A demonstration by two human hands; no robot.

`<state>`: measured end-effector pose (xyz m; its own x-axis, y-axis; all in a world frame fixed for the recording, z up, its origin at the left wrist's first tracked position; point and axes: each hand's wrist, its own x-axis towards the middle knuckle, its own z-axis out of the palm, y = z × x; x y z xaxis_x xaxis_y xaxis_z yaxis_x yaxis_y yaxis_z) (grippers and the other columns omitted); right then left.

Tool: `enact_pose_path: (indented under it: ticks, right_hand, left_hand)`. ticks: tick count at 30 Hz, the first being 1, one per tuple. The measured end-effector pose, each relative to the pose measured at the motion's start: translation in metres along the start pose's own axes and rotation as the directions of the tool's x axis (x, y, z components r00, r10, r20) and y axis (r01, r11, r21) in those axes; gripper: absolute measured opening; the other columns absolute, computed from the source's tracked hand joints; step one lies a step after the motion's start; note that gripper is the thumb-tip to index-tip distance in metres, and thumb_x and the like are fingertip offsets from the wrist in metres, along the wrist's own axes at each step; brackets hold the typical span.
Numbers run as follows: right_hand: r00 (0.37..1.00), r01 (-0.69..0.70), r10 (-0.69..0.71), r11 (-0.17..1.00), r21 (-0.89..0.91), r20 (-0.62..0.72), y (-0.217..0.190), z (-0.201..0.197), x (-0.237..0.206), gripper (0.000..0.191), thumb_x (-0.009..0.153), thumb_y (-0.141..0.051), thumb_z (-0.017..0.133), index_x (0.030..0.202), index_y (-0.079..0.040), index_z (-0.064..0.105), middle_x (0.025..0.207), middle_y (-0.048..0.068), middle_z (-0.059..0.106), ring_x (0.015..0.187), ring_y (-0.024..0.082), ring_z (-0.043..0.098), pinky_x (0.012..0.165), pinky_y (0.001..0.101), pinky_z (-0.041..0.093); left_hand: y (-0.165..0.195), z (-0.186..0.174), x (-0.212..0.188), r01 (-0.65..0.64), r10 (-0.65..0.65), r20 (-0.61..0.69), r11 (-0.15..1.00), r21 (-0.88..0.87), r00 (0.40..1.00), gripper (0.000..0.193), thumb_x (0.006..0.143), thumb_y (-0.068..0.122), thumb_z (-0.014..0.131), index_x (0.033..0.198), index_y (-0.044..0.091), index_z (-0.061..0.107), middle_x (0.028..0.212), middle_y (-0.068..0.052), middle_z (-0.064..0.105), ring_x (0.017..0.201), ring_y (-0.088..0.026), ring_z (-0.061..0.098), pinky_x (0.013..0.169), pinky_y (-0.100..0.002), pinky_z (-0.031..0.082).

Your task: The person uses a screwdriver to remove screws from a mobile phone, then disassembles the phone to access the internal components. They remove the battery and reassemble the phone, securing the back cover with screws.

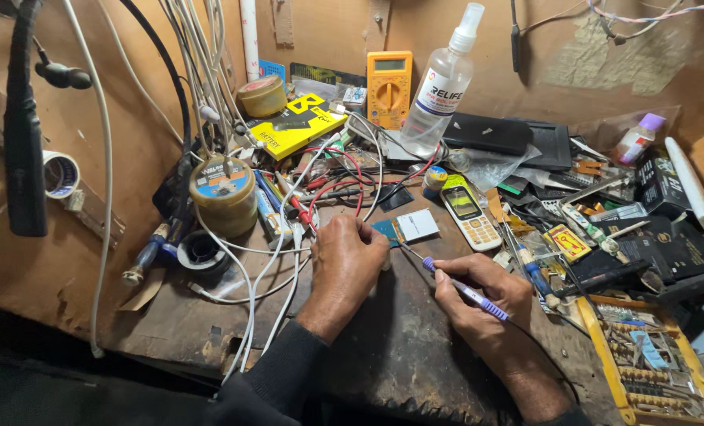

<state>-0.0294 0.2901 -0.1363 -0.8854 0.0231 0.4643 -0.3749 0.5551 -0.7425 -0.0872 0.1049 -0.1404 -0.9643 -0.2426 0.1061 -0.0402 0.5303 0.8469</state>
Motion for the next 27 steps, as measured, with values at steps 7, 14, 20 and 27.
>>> enact_pose_path:
  ticks: [7, 14, 20, 27]
  right_hand:
    - [0.992, -0.110, 0.106, 0.993, -0.041, -0.072, -0.006, -0.003, -0.002, 0.014, 0.087, -0.011, 0.077, 0.099, -0.006, 0.079, 0.072, 0.002, 0.074, 0.062, 0.004, 0.063, 0.053, 0.0214, 0.049]
    - [0.996, -0.057, 0.055, 0.998, -0.031, -0.064, -0.007, 0.001, 0.000, 0.015, 0.086, -0.011, 0.076, 0.100, -0.006, 0.078, 0.076, 0.001, 0.076, 0.065, 0.003, 0.066, 0.055, 0.0209, 0.052]
    - [0.999, -0.007, 0.004, 0.999, -0.054, -0.045, -0.005, 0.003, 0.001, 0.014, 0.085, -0.011, 0.078, 0.098, -0.006, 0.078, 0.076, 0.001, 0.077, 0.064, 0.003, 0.067, 0.056, 0.0207, 0.053]
    - [0.998, -0.060, 0.060, 0.998, -0.029, 0.001, 0.000, 0.006, 0.000, 0.015, 0.084, -0.011, 0.078, 0.098, -0.007, 0.079, 0.075, 0.001, 0.076, 0.062, 0.003, 0.065, 0.054, 0.0205, 0.051]
  left_hand:
    - [-0.004, -0.002, -0.001, 0.030, -0.029, 0.021, 0.999, -0.043, 0.999, 0.024, 0.077, 0.028, 0.071, 0.078, 0.006, 0.080, 0.067, -0.016, 0.074, 0.069, -0.031, 0.076, 0.075, -0.043, 0.060]
    - [0.005, -0.006, -0.004, 0.114, -0.112, 0.065, 0.993, -0.024, 0.992, 0.023, 0.080, 0.028, 0.069, 0.078, 0.008, 0.080, 0.061, -0.013, 0.073, 0.064, -0.028, 0.076, 0.072, -0.040, 0.060]
    - [0.007, -0.008, -0.002, 0.116, -0.115, 0.072, 0.993, -0.006, 0.991, 0.023, 0.081, 0.027, 0.067, 0.078, 0.008, 0.079, 0.058, -0.012, 0.071, 0.060, -0.027, 0.075, 0.071, -0.040, 0.060]
    - [0.000, -0.002, -0.001, 0.064, -0.064, 0.034, 0.998, 0.010, 0.997, 0.024, 0.079, 0.028, 0.068, 0.077, 0.007, 0.080, 0.063, -0.015, 0.073, 0.067, -0.030, 0.076, 0.074, -0.042, 0.060]
